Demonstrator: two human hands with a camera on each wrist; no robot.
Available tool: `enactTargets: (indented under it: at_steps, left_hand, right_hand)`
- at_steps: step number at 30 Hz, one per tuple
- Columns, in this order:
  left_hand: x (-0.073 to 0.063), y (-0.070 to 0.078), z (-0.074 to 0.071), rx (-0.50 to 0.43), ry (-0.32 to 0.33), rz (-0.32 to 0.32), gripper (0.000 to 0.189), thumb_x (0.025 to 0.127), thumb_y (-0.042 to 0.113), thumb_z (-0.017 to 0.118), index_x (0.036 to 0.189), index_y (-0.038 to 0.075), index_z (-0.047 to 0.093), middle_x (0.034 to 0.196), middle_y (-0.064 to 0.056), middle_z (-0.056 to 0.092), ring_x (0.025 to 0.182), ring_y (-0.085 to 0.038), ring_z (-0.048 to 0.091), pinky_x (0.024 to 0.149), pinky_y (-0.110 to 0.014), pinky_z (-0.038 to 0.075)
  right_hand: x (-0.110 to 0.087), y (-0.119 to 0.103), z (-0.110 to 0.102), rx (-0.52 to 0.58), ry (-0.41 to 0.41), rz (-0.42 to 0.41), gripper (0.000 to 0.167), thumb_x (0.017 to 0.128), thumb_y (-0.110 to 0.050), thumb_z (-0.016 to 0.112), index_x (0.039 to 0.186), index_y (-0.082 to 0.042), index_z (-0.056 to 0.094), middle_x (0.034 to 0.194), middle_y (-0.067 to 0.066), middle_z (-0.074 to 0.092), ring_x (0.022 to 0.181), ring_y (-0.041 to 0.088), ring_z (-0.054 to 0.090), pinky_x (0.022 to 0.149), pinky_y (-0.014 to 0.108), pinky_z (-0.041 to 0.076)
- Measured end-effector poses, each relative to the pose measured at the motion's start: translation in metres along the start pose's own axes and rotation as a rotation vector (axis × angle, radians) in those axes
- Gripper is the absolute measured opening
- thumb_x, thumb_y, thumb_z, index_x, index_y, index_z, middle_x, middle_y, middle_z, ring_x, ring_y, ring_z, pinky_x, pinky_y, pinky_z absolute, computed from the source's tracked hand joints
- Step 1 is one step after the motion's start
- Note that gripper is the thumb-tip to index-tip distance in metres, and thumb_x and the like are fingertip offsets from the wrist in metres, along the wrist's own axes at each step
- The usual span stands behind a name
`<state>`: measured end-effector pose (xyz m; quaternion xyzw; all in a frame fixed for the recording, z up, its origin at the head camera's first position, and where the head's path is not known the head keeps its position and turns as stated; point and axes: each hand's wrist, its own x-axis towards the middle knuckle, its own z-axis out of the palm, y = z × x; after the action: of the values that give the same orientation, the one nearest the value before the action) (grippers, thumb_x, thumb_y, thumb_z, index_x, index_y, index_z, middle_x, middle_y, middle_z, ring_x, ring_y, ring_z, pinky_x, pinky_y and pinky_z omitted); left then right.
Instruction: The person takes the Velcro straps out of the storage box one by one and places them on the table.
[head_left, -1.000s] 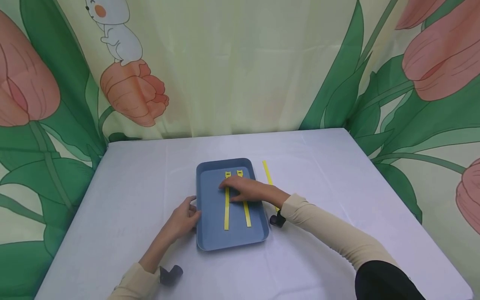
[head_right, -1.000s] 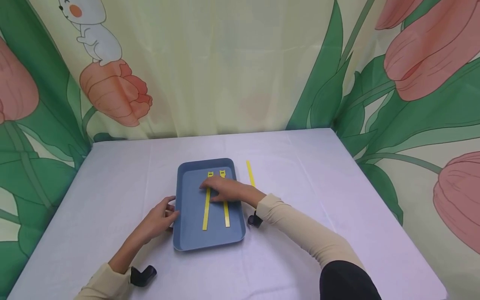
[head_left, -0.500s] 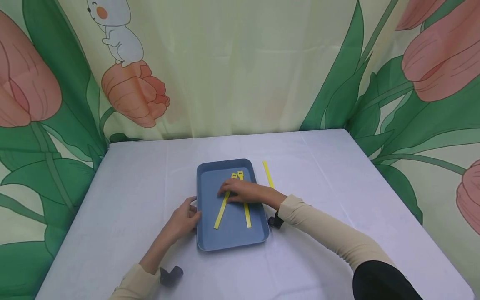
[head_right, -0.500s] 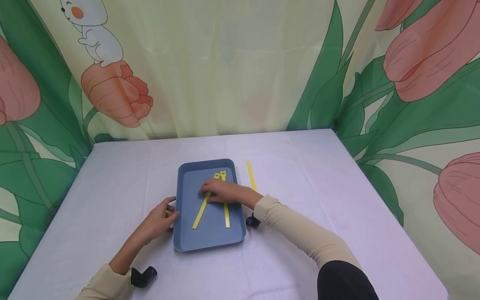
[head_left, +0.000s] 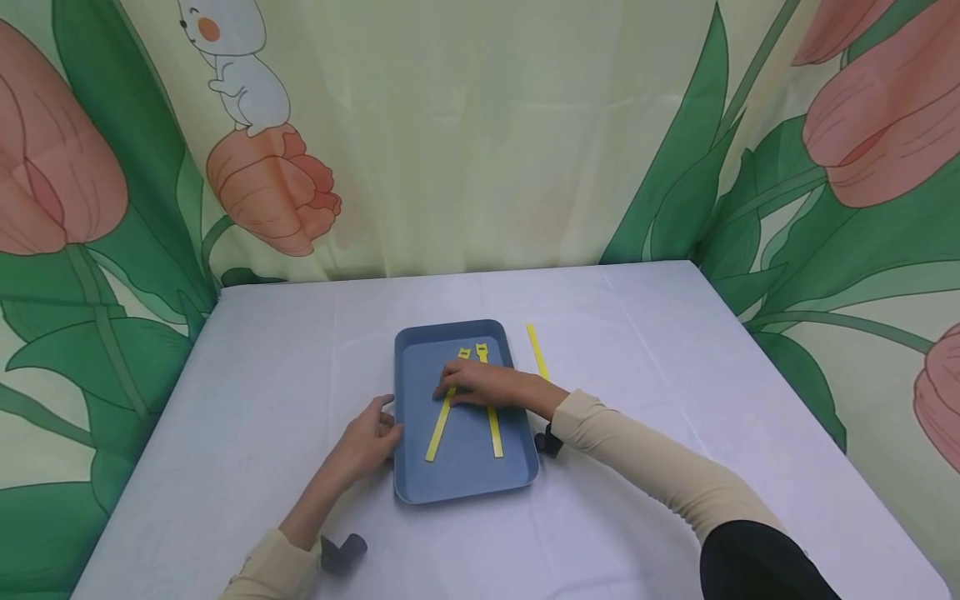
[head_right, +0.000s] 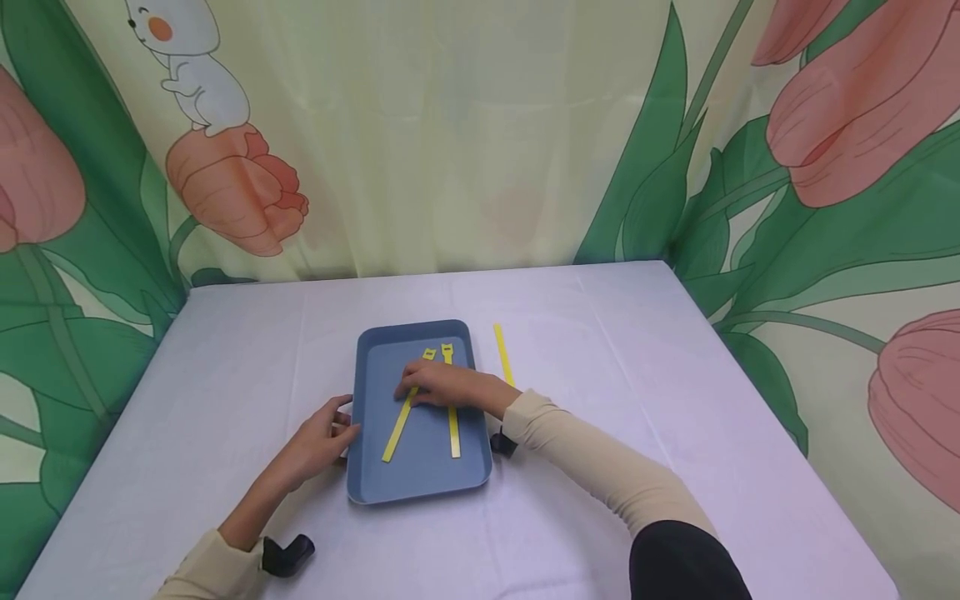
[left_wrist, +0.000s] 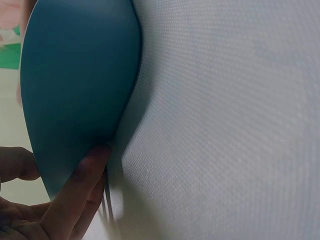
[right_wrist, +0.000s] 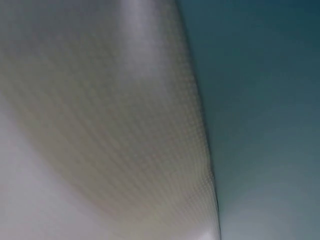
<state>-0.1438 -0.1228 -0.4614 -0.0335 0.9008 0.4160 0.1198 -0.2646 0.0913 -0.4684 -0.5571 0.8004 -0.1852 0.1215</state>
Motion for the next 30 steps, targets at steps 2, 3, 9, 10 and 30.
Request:
enactTargets:
  at_steps: [2, 3, 9, 10, 30]
  left_hand:
    - [-0.0002, -0.0002, 0.0001, -0.002, 0.001, 0.005, 0.056, 0.091, 0.012, 0.055, 0.14, -0.005, 0.033, 0.11, -0.02, 0.059, 0.095, -0.031, 0.061, 0.073, -0.037, 0.056]
    - [-0.0005, -0.0002, -0.0001, -0.005, -0.001, 0.006, 0.056, 0.091, 0.012, 0.055, 0.14, -0.005, 0.033, 0.11, -0.02, 0.059, 0.095, -0.031, 0.061, 0.073, -0.037, 0.056]
    - [-0.0024, 0.0005, -0.0022, -0.015, -0.01, 0.009, 0.056, 0.091, 0.011, 0.054, 0.139, -0.006, 0.032, 0.11, -0.02, 0.058, 0.096, -0.032, 0.062, 0.072, -0.037, 0.056]
    - [-0.0027, 0.0009, -0.0026, -0.016, -0.011, 0.01, 0.056, 0.091, 0.011, 0.054, 0.139, -0.006, 0.032, 0.11, -0.02, 0.058, 0.096, -0.032, 0.061, 0.072, -0.037, 0.056]
    - [-0.0027, 0.0, -0.0036, -0.018, -0.02, 0.026, 0.055, 0.092, 0.01, 0.054, 0.139, -0.007, 0.032, 0.111, -0.021, 0.058, 0.097, -0.033, 0.061, 0.074, -0.039, 0.056]
  right_hand:
    - [0.001, -0.0007, 0.0, 0.001, -0.004, 0.005, 0.027, 0.09, -0.011, 0.063, 0.117, -0.009, 0.066, 0.107, 0.002, 0.059, 0.1, 0.011, 0.051, 0.088, 0.019, 0.043]
    - [0.0016, -0.0009, -0.0001, 0.001, -0.007, 0.01, 0.027, 0.091, -0.011, 0.063, 0.117, -0.009, 0.066, 0.107, 0.002, 0.059, 0.098, 0.01, 0.051, 0.086, 0.018, 0.043]
    - [0.0054, -0.0015, 0.0, -0.053, -0.013, -0.019, 0.025, 0.091, -0.014, 0.062, 0.116, -0.01, 0.067, 0.103, 0.001, 0.056, 0.093, 0.009, 0.049, 0.08, 0.014, 0.043]
    - [0.006, -0.0015, 0.0001, -0.066, -0.01, -0.03, 0.024, 0.091, -0.013, 0.062, 0.114, -0.01, 0.068, 0.102, 0.001, 0.056, 0.093, 0.009, 0.049, 0.08, 0.014, 0.043]
    - [0.0094, -0.0036, 0.0019, -0.255, 0.074, -0.151, 0.011, 0.092, -0.015, 0.063, 0.1, -0.014, 0.069, 0.102, 0.0, 0.059, 0.095, 0.01, 0.053, 0.085, 0.015, 0.044]
